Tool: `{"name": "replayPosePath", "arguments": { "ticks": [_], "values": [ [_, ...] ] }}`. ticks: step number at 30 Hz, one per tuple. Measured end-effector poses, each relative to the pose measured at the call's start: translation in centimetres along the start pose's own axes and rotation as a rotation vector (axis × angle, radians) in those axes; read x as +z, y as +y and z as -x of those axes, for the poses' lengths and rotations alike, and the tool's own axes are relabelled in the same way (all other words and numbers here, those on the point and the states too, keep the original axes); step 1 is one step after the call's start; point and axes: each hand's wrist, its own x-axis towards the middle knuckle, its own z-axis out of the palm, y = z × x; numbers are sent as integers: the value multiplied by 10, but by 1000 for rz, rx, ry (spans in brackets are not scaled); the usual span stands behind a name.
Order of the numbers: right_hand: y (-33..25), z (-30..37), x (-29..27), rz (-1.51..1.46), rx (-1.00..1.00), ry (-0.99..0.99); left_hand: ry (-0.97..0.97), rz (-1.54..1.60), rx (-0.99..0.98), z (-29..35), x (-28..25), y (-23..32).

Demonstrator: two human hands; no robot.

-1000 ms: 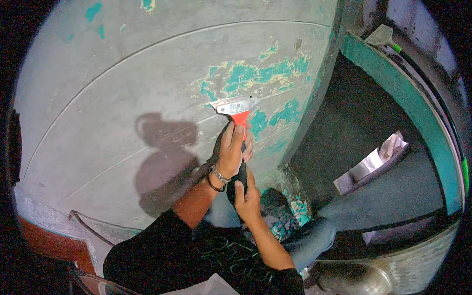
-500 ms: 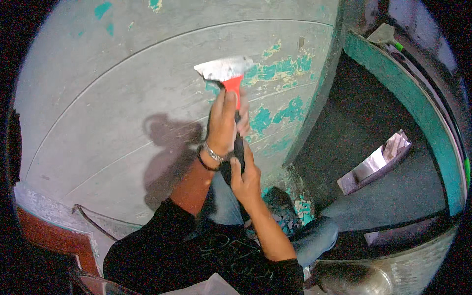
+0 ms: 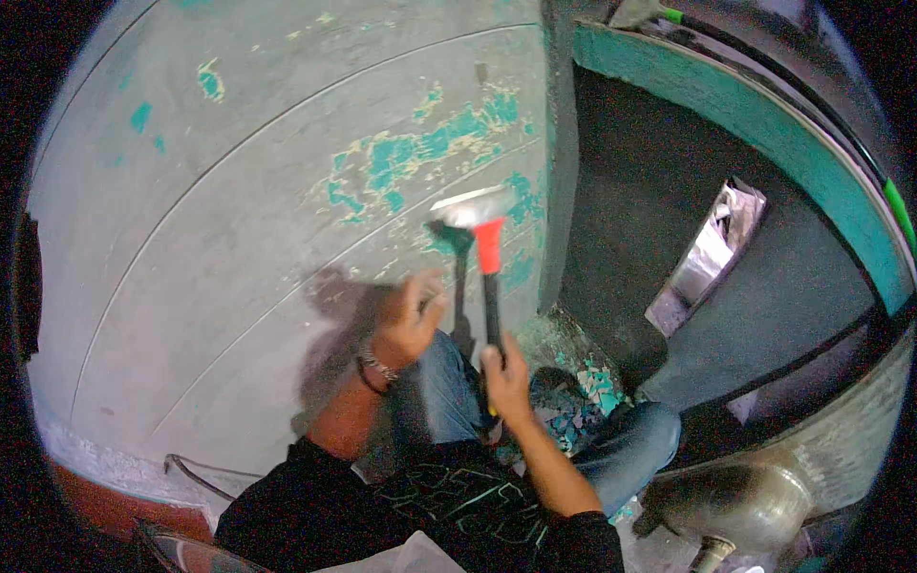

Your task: The person scrapes paint and plaster off a wall using a scraper and a crowbar.

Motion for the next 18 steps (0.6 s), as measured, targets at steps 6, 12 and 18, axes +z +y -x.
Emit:
{"name": "replayPosePath", "arguments": {
  "ticks": [6,12,18],
  "values": [
    [-53,-50,-50,-104,-181,125,120,-928,127,-69,-87,30],
    [-28,-47,-57,-247,-28,49,-67,-1134,199,-59,-111,21],
    [-34,-47,-59,-232,4,10,-161,-1267,175,-29,-140,27]
  ]
}}
